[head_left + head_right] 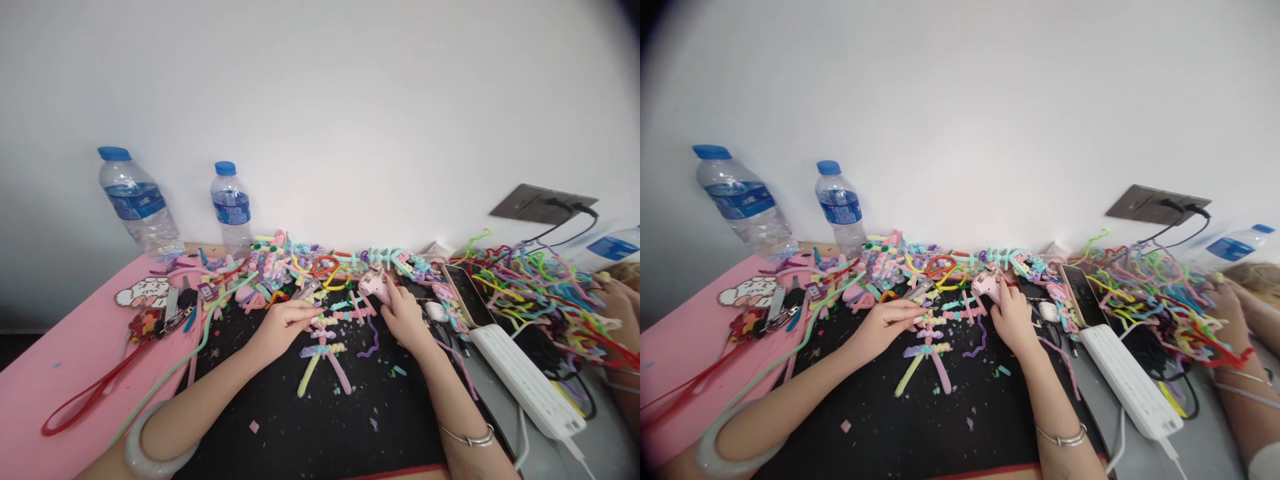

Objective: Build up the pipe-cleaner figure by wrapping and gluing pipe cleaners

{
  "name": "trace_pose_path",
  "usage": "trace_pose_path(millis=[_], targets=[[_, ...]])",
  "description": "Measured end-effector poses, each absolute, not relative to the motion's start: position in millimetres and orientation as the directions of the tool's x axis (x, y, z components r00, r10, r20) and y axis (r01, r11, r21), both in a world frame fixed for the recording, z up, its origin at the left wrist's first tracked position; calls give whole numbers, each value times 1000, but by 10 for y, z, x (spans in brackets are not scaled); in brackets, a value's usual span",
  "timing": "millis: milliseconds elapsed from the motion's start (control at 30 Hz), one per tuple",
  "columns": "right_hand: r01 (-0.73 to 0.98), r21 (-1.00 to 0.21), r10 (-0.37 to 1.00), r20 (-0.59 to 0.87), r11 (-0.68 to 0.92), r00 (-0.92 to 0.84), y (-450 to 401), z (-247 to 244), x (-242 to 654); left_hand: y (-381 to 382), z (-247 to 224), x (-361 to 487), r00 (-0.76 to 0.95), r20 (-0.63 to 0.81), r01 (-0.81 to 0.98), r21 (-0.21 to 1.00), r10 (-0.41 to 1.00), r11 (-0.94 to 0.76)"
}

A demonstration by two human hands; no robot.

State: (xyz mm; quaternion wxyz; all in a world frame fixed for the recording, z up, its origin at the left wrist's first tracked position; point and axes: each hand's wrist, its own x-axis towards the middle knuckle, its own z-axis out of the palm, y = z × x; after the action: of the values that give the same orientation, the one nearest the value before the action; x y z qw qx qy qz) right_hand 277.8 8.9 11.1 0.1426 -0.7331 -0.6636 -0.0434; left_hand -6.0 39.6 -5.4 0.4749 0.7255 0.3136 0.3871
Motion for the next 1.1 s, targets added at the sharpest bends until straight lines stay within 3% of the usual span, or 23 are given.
trace_pose_path(millis=[100,200,333,633,1100], targets=[[978,-209,925,370,-7,85,75,181,2718,399,-51,-60,502,265,93,930,823,-355],[885,-359,845,531,297,-68,13,282,2525,396,-24,-59,504,275,102,923,819,-372],[702,-483,812,531,524,-240,-114,298,2146,377,15,-48,510,297,137,898,807,-417],[601,-585,812,546,545,-205,-170,162,1855,339,34,-42,533,306,195,863,789,-465],[584,-633,836,527,508,-155,-174,156,1844,311,43,-35,549,346,209,824,760,-527]])
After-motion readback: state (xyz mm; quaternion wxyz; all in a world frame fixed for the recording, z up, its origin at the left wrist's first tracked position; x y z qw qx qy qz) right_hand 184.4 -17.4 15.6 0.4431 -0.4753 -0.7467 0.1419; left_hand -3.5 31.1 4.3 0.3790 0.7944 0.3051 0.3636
